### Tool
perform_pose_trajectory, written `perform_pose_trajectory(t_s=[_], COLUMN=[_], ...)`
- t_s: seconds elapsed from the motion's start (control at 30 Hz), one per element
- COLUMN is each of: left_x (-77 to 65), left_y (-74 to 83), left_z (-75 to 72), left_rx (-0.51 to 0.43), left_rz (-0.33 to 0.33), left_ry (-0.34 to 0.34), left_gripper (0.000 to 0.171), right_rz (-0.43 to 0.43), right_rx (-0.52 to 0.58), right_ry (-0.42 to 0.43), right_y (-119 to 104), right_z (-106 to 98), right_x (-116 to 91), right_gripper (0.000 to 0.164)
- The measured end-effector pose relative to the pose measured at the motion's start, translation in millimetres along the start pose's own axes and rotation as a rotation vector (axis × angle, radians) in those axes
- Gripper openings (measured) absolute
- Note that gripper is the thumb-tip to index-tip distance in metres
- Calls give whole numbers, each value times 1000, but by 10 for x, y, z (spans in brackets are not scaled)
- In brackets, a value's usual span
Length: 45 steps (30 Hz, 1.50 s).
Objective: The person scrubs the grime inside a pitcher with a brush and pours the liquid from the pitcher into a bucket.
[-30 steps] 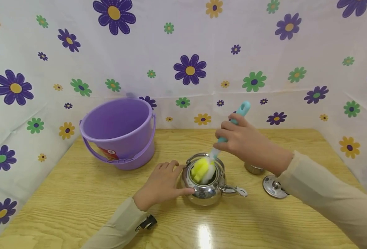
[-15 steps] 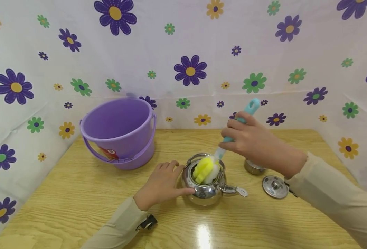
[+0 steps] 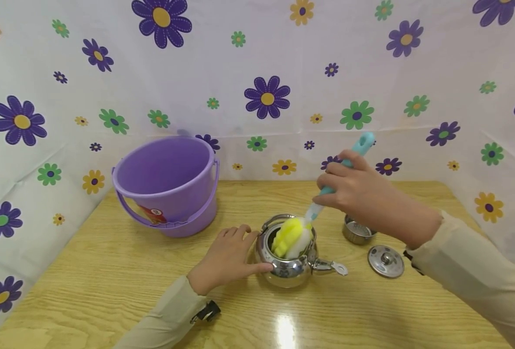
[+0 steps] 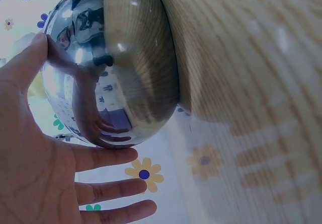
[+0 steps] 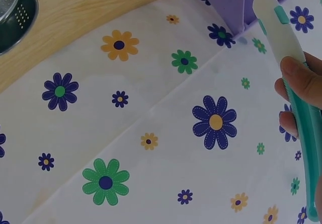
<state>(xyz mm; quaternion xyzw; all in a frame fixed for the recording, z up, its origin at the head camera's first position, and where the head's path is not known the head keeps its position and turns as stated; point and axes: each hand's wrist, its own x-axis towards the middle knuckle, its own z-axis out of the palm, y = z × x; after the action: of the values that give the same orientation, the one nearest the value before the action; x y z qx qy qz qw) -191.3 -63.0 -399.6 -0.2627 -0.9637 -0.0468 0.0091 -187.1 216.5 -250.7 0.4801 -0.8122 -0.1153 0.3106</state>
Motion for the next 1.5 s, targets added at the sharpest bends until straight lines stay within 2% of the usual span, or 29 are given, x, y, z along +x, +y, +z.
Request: perform_pose_trajectory(t_s=[0.27,0.47,0.53,0.83,1.07,1.1,1.2,1.23,1.33,1.5], left_x=[2,-3,-6,10,25,23,18,17,18,19], left_y=[4,7,8,-1,11,13,19,20,21,21], left_z=[0,4,5,-13,-43,-43,-39,-37,-31,-15], left_rx=[11,5,2,6,2,2,3,2,-1,-9], left_rz=[4,5,6,32,19,18,19,21,23,22], left_ry=[1,1,2,66,39,36,35,39,50,58], left_gripper=[87,88,88,90,89,89,88,88,87,87], right_rz=[57,126,136,162,218,223,248,260,310,365], right_rx=[72,87,89,79,49,55,78,88,113,148], right_ry=[126,71,79,66,18,29,97,123,177,194], right_y=[48,0,-18,-48,-107,-115,-149,-165,-205,-241], right_z=[1,-2,12,12,0,11,68,92,155,208], right_x=[-87,-284,-354,-587,-706,-724,-784,-803,-859,-919], right_gripper=[46,50,52,57,69,68,27,22,57,58])
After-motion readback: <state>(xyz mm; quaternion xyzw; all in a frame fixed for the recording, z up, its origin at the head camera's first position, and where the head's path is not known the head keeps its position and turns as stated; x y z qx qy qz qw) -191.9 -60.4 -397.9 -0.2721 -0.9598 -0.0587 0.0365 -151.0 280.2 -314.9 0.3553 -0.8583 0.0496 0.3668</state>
